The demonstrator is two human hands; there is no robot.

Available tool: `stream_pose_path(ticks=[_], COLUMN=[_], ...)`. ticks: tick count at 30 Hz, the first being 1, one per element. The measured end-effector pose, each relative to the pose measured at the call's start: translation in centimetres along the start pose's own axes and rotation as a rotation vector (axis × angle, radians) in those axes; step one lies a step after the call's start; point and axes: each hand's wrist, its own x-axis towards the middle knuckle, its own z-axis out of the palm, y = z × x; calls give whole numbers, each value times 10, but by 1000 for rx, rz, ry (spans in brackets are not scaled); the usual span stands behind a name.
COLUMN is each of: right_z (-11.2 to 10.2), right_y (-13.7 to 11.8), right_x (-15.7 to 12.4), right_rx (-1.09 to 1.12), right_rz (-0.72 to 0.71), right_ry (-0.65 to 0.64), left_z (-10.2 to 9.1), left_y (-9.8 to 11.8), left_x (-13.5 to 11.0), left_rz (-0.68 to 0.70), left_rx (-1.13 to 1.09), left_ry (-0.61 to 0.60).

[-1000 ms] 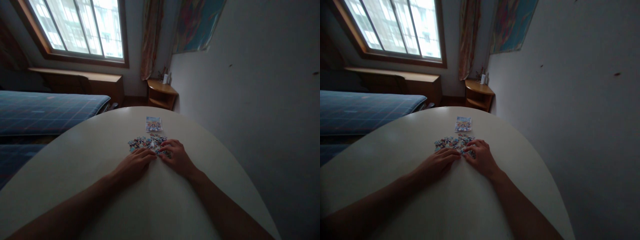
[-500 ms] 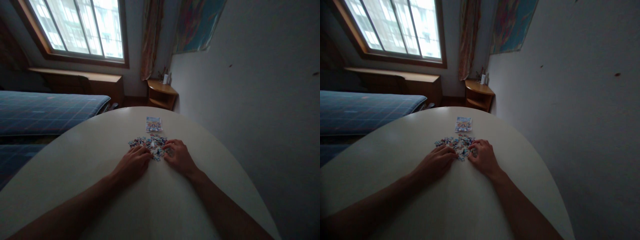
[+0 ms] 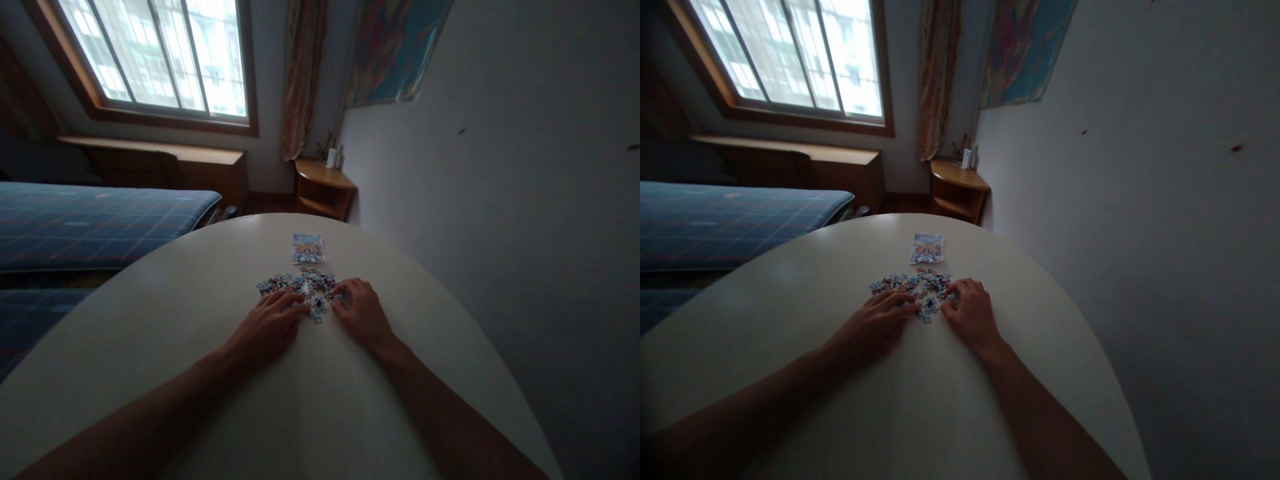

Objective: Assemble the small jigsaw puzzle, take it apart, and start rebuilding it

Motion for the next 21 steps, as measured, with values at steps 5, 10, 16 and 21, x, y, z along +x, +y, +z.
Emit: stream_pose_path(ticks=[5,10,16,21], right_z=[0,0,-2,-3], right_y=[1,-4,-7,-9], right_x=[1,-4,-6,-7], right_rx=[-49,-63,-91,-106], right_rz=[53,-107,-77,-173], right_ry=[31,-68,-74,-178], left_z=[4,6,3,5], left_y=[-2,-4,0,-1], left_x=[-2,-4,-2,-3], left_rz=[-83,-96,-129,-153], left_rx=[68,80,75,96], left_ry=[0,6,15,38])
